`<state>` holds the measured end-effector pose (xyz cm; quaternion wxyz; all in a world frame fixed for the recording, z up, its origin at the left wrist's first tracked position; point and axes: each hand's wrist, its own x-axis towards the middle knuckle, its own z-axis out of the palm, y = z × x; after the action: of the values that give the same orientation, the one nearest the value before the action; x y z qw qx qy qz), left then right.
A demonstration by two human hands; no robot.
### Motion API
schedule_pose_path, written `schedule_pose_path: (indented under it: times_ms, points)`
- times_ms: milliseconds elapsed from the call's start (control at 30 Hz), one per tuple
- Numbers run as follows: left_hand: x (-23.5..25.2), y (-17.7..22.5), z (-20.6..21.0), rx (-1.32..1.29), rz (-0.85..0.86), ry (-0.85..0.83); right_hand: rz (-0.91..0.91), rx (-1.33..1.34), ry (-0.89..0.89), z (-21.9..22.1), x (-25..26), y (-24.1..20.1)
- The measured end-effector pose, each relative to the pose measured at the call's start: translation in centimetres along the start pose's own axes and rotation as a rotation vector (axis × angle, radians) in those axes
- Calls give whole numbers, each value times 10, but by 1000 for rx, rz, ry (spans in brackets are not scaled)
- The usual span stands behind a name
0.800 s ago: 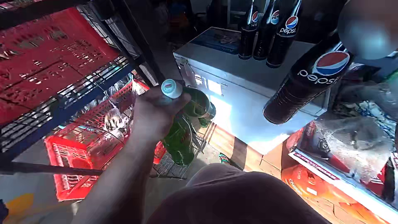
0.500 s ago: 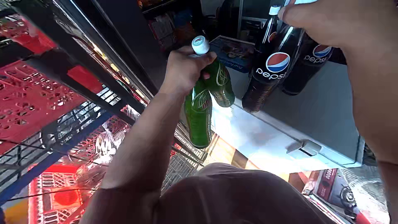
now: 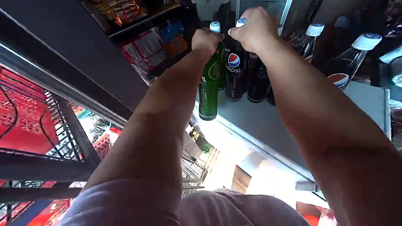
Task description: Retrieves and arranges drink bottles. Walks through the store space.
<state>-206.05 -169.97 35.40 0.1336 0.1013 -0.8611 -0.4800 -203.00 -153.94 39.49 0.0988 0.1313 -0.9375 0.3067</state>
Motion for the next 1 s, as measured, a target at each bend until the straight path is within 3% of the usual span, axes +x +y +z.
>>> schedule_pose_path:
  times_ms: [333,733,1000]
  points:
    - [67,-9,32,65,-41,-22,68,-189,-92,31,49,8]
    - [120,4,64,140,6,-50,141,-340,-99,36,96,11]
    - [141,0,60,88,-30,-107,194,-456,-178,31,115,9]
